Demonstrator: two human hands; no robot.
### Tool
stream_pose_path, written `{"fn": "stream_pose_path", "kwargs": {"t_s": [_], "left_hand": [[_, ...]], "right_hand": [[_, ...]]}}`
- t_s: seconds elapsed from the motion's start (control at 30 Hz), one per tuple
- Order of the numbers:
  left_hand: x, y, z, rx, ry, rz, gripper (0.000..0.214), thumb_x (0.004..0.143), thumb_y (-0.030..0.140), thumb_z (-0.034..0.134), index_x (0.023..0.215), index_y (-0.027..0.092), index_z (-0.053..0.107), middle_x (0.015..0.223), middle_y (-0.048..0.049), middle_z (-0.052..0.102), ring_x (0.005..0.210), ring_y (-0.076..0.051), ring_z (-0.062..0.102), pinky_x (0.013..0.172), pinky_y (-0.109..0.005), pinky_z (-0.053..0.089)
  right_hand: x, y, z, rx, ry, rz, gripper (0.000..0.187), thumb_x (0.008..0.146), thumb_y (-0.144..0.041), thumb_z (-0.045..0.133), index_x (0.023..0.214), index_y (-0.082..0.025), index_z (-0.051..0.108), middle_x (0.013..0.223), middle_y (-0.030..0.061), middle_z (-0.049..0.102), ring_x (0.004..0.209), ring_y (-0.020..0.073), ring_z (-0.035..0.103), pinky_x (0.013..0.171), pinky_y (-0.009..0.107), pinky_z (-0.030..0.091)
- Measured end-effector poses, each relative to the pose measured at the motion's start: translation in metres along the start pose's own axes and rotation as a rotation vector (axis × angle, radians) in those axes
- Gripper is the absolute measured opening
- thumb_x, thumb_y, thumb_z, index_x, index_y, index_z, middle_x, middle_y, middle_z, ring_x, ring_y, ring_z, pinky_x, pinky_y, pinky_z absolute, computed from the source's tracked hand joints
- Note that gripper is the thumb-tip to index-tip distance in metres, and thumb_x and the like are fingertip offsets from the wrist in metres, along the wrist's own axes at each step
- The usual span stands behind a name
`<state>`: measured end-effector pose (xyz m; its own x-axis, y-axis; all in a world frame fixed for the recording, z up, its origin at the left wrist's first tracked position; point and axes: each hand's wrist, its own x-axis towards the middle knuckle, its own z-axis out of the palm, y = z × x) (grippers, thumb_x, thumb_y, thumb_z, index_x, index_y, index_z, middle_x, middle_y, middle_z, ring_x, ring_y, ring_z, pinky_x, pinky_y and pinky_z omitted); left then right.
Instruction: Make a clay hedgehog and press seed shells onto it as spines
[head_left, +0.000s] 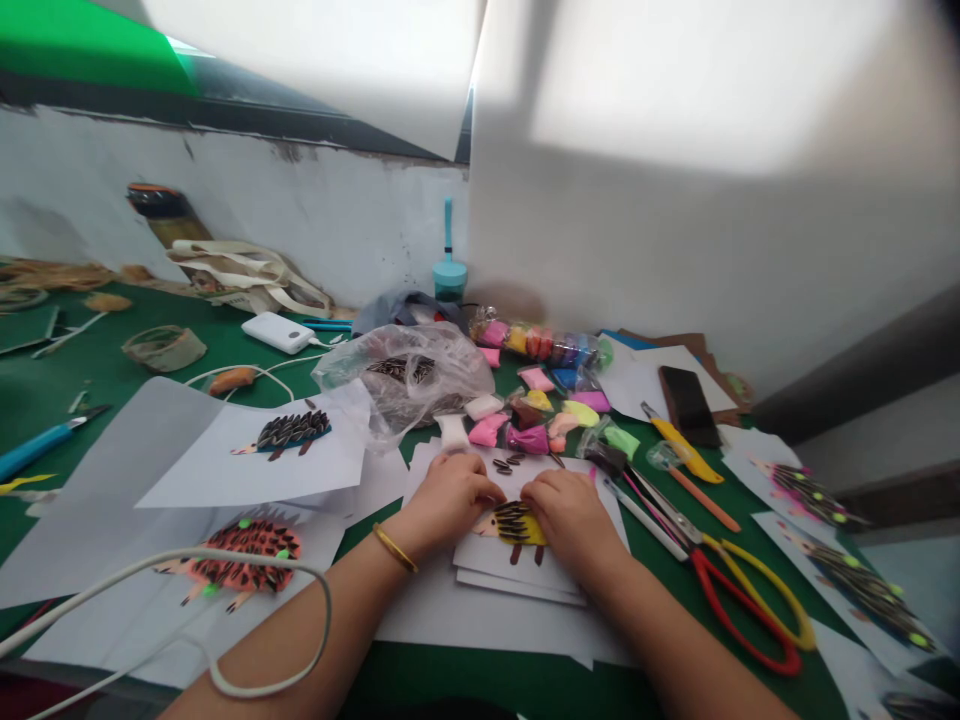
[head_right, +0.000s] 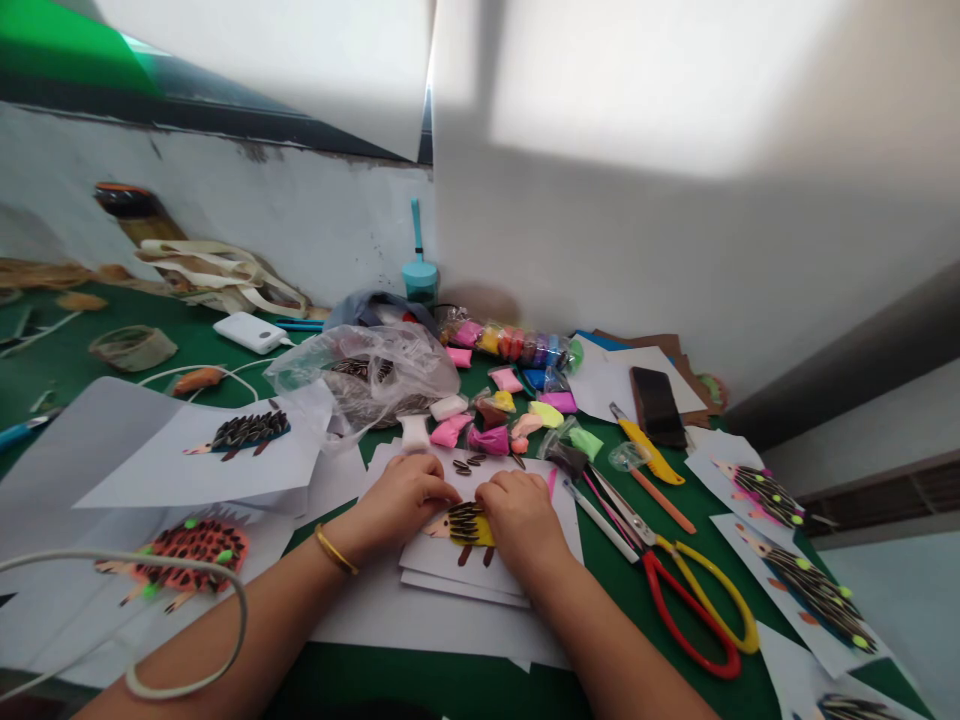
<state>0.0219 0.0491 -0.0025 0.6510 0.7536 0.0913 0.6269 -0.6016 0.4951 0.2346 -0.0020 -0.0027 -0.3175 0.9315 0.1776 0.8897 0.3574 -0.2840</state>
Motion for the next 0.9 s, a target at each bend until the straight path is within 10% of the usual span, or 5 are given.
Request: {"fn": "stream_pose_path", "kwargs": {"t_s": [0.9], "left_hand": [[0.000,0.000,-0.001,0.004,-0.015,-0.010,0.020,0.087,0.022,0.063,0.095,0.036,0.076,0.094,-0.0011,0.062,0.093,-0.018,0.056,0.089,-0.038,0.032]], "right_hand": [[-0.001,0.013,-0.005,0.280,0.000,0.062,0.014,0.086,-0.018,0.060,0.082,-0.022,0.072,0.083,0.0029,0.066,0.083,0.0187,0.059,0.075,0.031,0.044]]}}
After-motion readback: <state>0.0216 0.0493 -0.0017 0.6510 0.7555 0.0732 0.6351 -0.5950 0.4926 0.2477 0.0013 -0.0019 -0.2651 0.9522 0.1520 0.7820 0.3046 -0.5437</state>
